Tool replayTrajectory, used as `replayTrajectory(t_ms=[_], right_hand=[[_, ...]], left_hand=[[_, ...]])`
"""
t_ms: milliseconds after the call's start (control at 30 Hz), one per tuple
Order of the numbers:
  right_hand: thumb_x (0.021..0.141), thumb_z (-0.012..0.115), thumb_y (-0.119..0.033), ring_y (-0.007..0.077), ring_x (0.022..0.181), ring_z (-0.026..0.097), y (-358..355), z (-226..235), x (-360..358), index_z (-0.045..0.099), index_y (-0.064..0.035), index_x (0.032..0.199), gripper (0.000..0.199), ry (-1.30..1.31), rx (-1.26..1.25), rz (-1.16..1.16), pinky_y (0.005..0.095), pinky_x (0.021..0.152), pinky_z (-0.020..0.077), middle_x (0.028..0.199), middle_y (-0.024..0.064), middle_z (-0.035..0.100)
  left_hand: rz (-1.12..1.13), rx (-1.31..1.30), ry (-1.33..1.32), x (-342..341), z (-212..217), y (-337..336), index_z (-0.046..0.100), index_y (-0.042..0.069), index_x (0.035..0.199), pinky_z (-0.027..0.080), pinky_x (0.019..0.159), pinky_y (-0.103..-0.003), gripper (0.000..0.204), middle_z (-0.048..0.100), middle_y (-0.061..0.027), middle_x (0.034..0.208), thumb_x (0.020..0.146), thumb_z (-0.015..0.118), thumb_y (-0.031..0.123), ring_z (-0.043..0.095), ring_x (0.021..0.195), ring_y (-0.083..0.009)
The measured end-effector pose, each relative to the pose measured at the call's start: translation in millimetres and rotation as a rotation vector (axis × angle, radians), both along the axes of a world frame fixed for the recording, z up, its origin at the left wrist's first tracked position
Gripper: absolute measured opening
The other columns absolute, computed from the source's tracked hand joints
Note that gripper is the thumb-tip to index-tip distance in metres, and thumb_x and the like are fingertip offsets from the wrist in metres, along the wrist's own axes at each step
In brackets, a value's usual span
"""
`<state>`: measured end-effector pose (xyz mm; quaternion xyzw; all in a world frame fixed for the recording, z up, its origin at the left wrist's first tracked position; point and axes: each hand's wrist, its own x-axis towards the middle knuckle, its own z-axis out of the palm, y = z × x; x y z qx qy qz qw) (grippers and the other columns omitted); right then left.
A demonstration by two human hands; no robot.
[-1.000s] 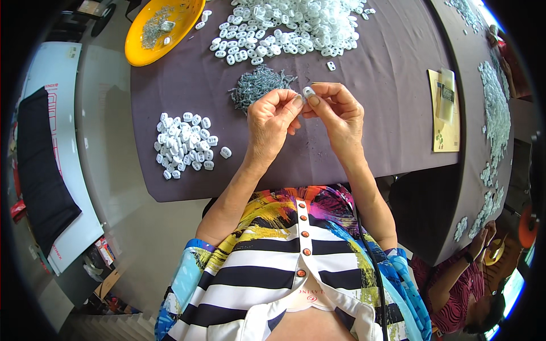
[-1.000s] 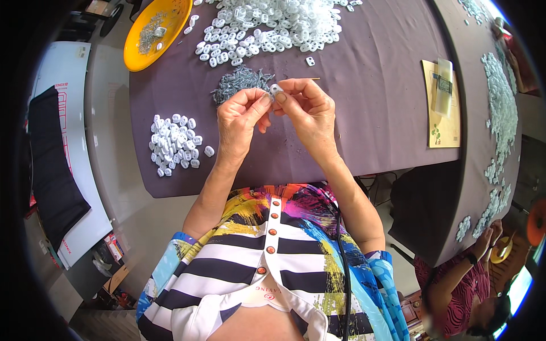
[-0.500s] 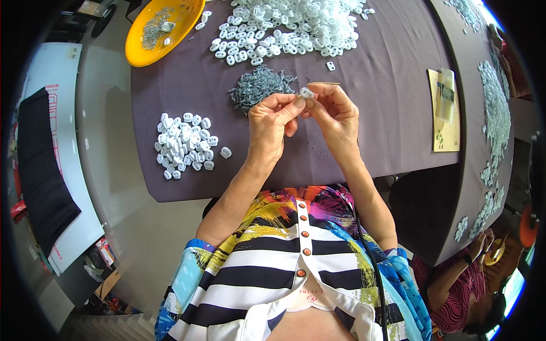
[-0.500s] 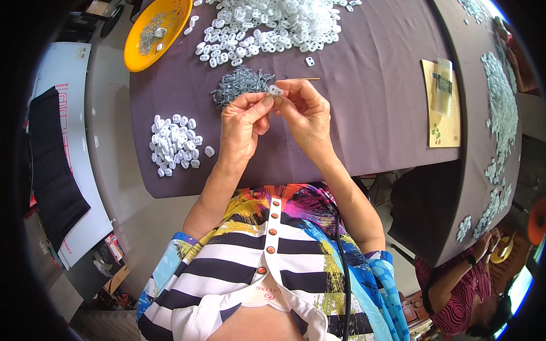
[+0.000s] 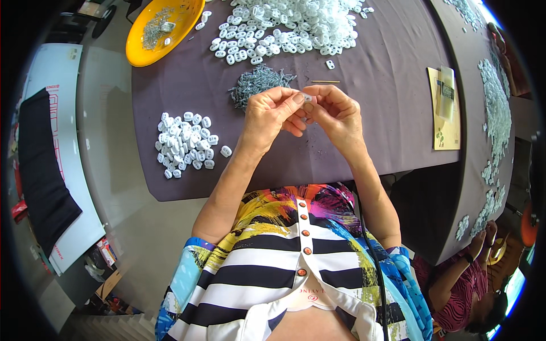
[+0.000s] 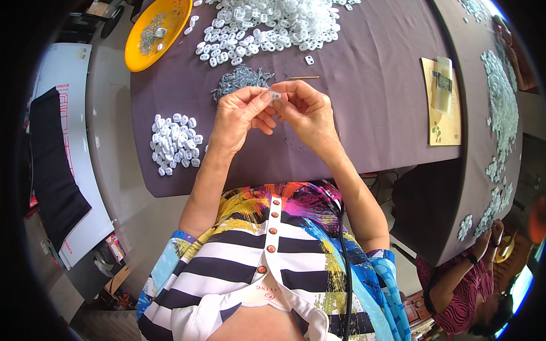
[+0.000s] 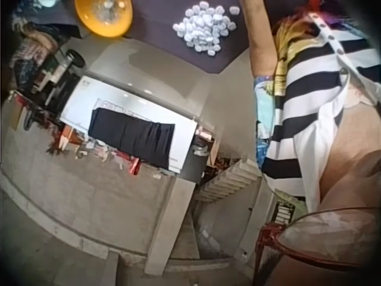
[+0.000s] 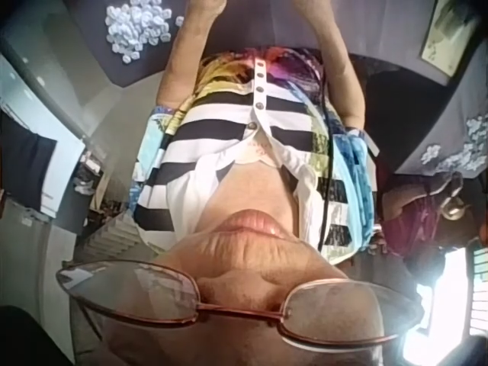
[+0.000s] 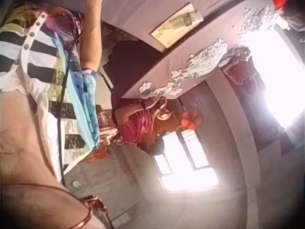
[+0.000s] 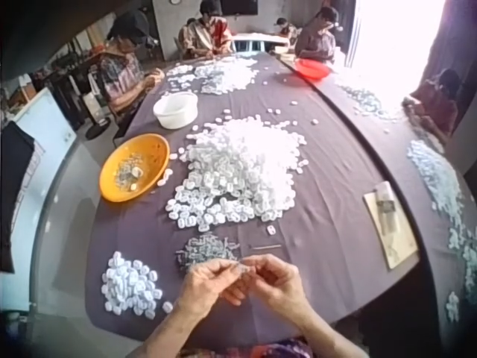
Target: The person assembles plastic cord locks by taking springs from a pile, inserting them into plastic components, pressing the parts together by hand, and placing the assembled cord locks into a pile.
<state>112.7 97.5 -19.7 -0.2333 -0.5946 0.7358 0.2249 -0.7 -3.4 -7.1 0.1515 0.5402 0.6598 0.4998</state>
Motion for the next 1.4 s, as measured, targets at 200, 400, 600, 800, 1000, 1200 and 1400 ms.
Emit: replayTrajectory(t_ms=[200, 400, 600, 800, 1000, 1200, 1400], right_hand=[[0.083, 0.058, 0.001, 0.0061, 0.075, 0.057, -3.4, 0.3, -2.9, 0.058, 0.0017, 0.103, 0.020, -0.030, -0.002, -0.009, 0.0207, 0.066, 0.0477, 0.082, 0.0008, 0.060], [0.081, 0.060, 0.003, 0.0071, 0.083, 0.056, -8.8, -5.1, -3.7, 0.053, 0.0016, 0.112, 0.032, -0.016, 0.060, 0.009, 0.0206, 0.075, 0.0465, 0.092, 0.0015, 0.057], [0.079, 0.062, 0.003, 0.0047, 0.081, 0.054, -8.0, -4.9, -7.9, 0.053, 0.0001, 0.112, 0.034, -0.086, 0.067, 0.027, 0.0181, 0.073, 0.0454, 0.085, -0.0025, 0.052], [0.077, 0.064, 0.002, 0.0024, 0.074, 0.049, -7.9, -2.8, -7.9, 0.058, -0.0026, 0.108, 0.031, -0.154, 0.232, -0.012, 0.0164, 0.066, 0.0426, 0.084, -0.0039, 0.049], [0.074, 0.066, 0.001, 0.0047, 0.068, 0.047, -2.6, -2.8, -5.9, 0.061, -0.0043, 0.105, 0.032, -0.115, 0.416, 0.038, 0.0198, 0.062, 0.0424, 0.079, -0.0024, 0.048], [0.075, 0.063, 0.004, 0.0056, 0.068, 0.049, 2.8, 3.1, -3.3, 0.061, -0.0041, 0.106, 0.032, -0.089, 0.436, 0.115, 0.0206, 0.062, 0.0434, 0.080, -0.0011, 0.050], [0.078, 0.060, 0.005, 0.0051, 0.069, 0.052, 4.5, 0.3, -2.2, 0.057, -0.0018, 0.112, 0.035, -0.091, 0.216, 0.181, 0.0202, 0.064, 0.0444, 0.079, -0.0013, 0.053]], left_hand=[[0.045, -0.021, 0.099, 3.7, -5.9, 2.8, 0.063, -0.001, 0.091, 0.050, 0.045, -0.022, 0.019, 0.064, -0.0086, 0.071, 0.087, 0.057, 0.016, 0.060, 0.054, -0.0115], [0.106, -0.042, 0.084, 5.4, -9.4, 2.4, 0.064, -0.001, 0.090, 0.049, 0.046, -0.021, 0.018, 0.063, -0.0068, 0.069, 0.087, 0.056, 0.015, 0.059, 0.053, -0.0109], [0.128, -0.055, 0.056, 5.2, -11.4, 2.2, 0.064, -0.001, 0.089, 0.050, 0.047, -0.022, 0.017, 0.062, -0.0064, 0.067, 0.087, 0.056, 0.014, 0.059, 0.052, -0.0108], [0.120, -0.086, 0.046, 4.2, -10.2, 2.8, 0.064, -0.001, 0.089, 0.051, 0.047, -0.023, 0.017, 0.063, -0.0073, 0.067, 0.086, 0.056, 0.014, 0.060, 0.053, -0.0118], [0.033, -0.143, 0.111, -3.8, 0.6, 0.3, 0.063, -0.002, 0.089, 0.052, 0.049, -0.023, 0.018, 0.063, -0.0087, 0.069, 0.085, 0.057, 0.014, 0.061, 0.055, -0.0136], [-0.037, -0.150, 0.177, -6.9, 5.2, -3.1, 0.063, -0.003, 0.090, 0.052, 0.049, -0.024, 0.019, 0.063, -0.0087, 0.069, 0.086, 0.056, 0.014, 0.061, 0.055, -0.0143], [-0.004, -0.126, 0.165, -3.7, 3.4, -3.3, 0.065, -0.003, 0.087, 0.051, 0.048, -0.022, 0.020, 0.063, -0.0081, 0.068, 0.085, 0.056, 0.014, 0.061, 0.054, -0.0118]])
